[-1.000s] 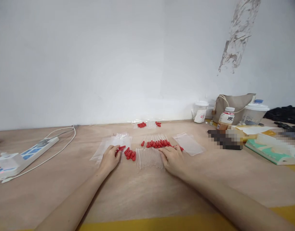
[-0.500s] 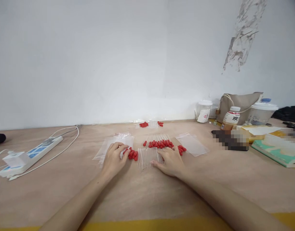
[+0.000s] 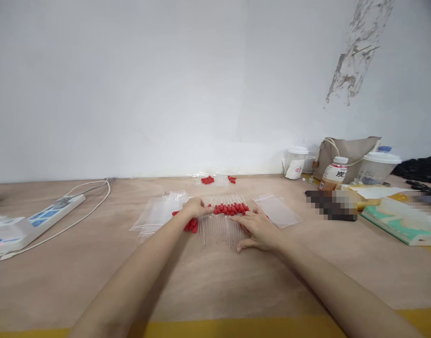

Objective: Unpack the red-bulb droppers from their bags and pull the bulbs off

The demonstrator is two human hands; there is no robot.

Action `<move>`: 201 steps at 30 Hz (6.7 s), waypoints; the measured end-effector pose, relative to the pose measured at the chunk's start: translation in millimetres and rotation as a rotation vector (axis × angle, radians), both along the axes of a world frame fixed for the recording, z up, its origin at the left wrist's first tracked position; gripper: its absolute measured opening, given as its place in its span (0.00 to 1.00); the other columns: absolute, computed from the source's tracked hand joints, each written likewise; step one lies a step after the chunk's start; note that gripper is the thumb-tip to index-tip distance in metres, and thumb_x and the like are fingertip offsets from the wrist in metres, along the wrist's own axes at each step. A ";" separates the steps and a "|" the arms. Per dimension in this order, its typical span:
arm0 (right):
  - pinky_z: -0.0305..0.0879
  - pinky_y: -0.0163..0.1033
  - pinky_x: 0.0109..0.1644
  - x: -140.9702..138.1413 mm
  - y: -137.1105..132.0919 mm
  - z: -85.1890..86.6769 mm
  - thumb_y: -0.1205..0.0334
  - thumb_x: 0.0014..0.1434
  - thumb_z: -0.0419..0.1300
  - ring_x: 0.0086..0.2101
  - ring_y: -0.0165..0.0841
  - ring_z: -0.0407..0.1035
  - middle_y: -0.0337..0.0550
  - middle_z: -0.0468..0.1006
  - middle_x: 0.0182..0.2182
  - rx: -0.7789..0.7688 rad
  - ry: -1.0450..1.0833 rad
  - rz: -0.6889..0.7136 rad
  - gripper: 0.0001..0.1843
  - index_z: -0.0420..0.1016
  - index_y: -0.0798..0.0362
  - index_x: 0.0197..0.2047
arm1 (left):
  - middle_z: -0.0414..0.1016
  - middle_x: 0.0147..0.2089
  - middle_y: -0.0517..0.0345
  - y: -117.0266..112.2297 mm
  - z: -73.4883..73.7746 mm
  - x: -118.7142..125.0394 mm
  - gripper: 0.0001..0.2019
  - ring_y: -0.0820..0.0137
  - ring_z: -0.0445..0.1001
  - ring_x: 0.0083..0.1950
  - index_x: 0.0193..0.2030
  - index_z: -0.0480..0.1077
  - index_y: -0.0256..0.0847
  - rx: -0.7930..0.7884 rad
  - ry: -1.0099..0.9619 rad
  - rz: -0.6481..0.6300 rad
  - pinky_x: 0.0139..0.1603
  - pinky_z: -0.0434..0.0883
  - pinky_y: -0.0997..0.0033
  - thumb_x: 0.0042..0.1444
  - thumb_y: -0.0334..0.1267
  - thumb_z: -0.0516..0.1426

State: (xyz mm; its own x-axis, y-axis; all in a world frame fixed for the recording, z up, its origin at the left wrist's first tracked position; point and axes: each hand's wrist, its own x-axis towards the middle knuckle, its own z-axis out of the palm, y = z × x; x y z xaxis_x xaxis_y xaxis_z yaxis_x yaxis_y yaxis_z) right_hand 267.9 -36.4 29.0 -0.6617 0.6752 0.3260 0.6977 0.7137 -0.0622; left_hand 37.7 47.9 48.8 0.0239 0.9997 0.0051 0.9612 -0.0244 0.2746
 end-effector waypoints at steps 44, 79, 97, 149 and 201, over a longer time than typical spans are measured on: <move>0.43 0.42 0.44 -50.9 -24.2 -30.3 0.62 0.60 0.47 0.31 0.30 0.58 0.38 0.72 0.23 0.377 0.206 0.010 0.13 0.73 0.50 0.33 | 0.74 0.31 0.57 -113.8 -38.8 -22.1 0.11 0.68 0.66 0.36 0.34 0.72 0.45 0.655 0.041 -0.576 0.41 0.55 0.63 0.57 0.42 0.49; 0.45 0.41 0.40 -57.2 -11.7 -23.9 0.50 0.57 0.49 0.35 0.35 0.66 0.44 0.76 0.34 0.074 0.285 -0.413 0.19 0.71 0.51 0.44 | 0.70 0.38 0.54 -70.6 -28.4 -82.7 0.13 0.67 0.68 0.35 0.37 0.70 0.39 0.609 -0.218 0.007 0.38 0.67 0.67 0.51 0.42 0.50; 0.47 0.37 0.37 -23.3 -9.5 -9.6 0.61 0.56 0.49 0.25 0.29 0.65 0.38 0.74 0.20 0.004 0.330 -0.469 0.15 0.72 0.52 0.22 | 0.71 0.39 0.54 -35.6 -5.0 20.2 0.09 0.64 0.66 0.46 0.35 0.72 0.43 0.330 0.031 -0.304 0.48 0.62 0.66 0.49 0.38 0.53; 0.42 0.45 0.47 -44.1 -20.3 -32.0 0.62 0.59 0.50 0.34 0.31 0.60 0.39 0.72 0.27 0.370 0.207 0.040 0.13 0.70 0.46 0.45 | 0.69 0.40 0.51 -110.2 -42.5 -22.4 0.08 0.66 0.66 0.42 0.40 0.67 0.40 0.800 0.016 -0.685 0.43 0.64 0.64 0.57 0.37 0.50; 0.45 0.41 0.40 -19.1 -6.3 -25.3 0.55 0.55 0.55 0.35 0.33 0.64 0.40 0.76 0.28 0.306 0.169 -0.157 0.09 0.73 0.49 0.35 | 0.69 0.40 0.52 -51.7 -45.7 -110.8 0.16 0.70 0.72 0.32 0.42 0.69 0.36 0.526 -0.221 0.095 0.38 0.69 0.69 0.51 0.43 0.50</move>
State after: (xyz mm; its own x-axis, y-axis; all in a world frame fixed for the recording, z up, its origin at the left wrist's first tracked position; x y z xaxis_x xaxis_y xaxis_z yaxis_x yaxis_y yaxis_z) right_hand 248.8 -42.7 3.8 -0.4774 0.6187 0.6239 0.7981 0.6023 0.0135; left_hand -73.1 -3.8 3.2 -0.1238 0.8593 0.4963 0.8871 -0.1283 0.4434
